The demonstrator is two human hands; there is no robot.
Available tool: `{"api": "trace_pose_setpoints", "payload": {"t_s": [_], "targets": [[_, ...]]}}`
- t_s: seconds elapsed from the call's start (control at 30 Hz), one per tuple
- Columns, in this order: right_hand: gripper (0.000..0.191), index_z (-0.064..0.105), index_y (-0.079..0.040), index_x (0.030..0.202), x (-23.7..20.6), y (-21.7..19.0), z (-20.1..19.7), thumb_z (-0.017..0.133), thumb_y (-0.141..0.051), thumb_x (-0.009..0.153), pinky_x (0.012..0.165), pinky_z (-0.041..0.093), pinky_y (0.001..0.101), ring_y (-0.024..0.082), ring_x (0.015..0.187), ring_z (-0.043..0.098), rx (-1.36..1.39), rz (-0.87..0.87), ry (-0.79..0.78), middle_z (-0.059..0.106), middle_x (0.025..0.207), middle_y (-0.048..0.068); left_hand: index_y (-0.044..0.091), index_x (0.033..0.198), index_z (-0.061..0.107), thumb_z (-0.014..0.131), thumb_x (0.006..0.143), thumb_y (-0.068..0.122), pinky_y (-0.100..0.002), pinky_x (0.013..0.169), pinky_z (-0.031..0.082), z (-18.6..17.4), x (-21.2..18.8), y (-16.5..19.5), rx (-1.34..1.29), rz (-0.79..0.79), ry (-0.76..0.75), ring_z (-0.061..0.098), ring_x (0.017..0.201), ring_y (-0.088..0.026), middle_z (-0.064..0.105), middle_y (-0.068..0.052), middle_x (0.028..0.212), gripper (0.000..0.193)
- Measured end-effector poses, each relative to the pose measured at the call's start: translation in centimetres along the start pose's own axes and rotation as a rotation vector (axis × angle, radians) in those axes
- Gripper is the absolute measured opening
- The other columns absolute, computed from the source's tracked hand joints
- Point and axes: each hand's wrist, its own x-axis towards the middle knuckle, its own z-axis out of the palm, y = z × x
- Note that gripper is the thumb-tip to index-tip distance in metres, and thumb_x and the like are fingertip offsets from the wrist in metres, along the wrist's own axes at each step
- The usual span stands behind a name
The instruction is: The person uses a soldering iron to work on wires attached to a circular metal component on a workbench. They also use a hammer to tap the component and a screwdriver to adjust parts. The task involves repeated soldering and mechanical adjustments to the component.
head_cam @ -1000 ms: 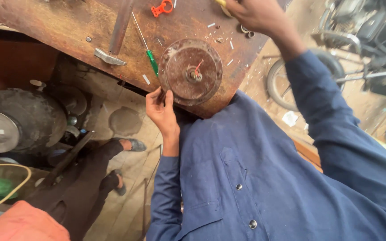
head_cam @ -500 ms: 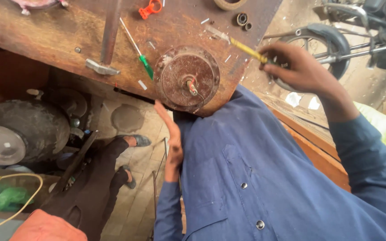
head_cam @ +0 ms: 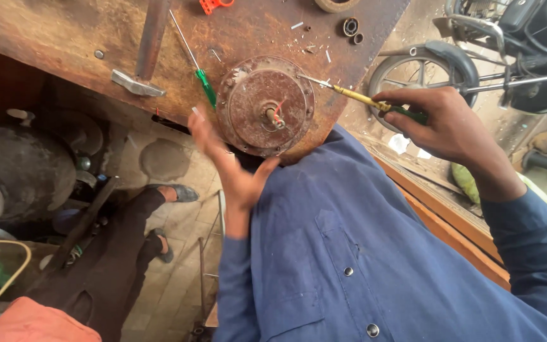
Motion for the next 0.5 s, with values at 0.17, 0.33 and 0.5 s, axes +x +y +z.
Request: {"api": "trace_pose_setpoints", "payload": {"t_s": [0.17,0.33,0.5], "targets": [[0.038,0.070,-0.011,0.133,0.1,-1.1,-0.1,0.069,-0.013,0.095,0.064,0.053,0.0369,0.022,0.067,0.069,-0.031,0.048,-0.039,0.076,0.088,0.014,0.012,0.161,0.034,0.069,0.079,0.081,-0.058,0.130,0.011,3.4,5.6,-0.1,0.272,-0.044,-0.291,0.020,0.158,-0.034,0.025,-0.015,0.168,0.113],[0.037,0.069,-0.007,0.129,-0.7,-2.6,-0.3,0.071,-0.015,0.093,0.072,0.055,0.0409,0.031,0.084,0.070,-0.230,-0.246,0.029,0.068,0.107,0.017,0.023,0.159,0.047,0.070,0.086,0.078,-0.056,0.131,0.016,4.5,6.0,0.6,0.371,-0.041,-0.277,0.027,0.158,-0.032,0.033,-0.011,0.168,0.094],[0.041,0.066,-0.010,0.134,-1.9,-4.7,0.7,0.066,-0.013,0.093,0.063,0.057,0.0440,0.033,0.074,0.070,-0.327,-0.098,-0.039,0.063,0.111,0.017,0.027,0.158,0.049,0.071,0.083,0.077,-0.057,0.130,0.018,5.5,5.9,0.8,0.397,-0.071,-0.253,0.027,0.156,-0.033,0.033,-0.011,0.167,0.092]]}}
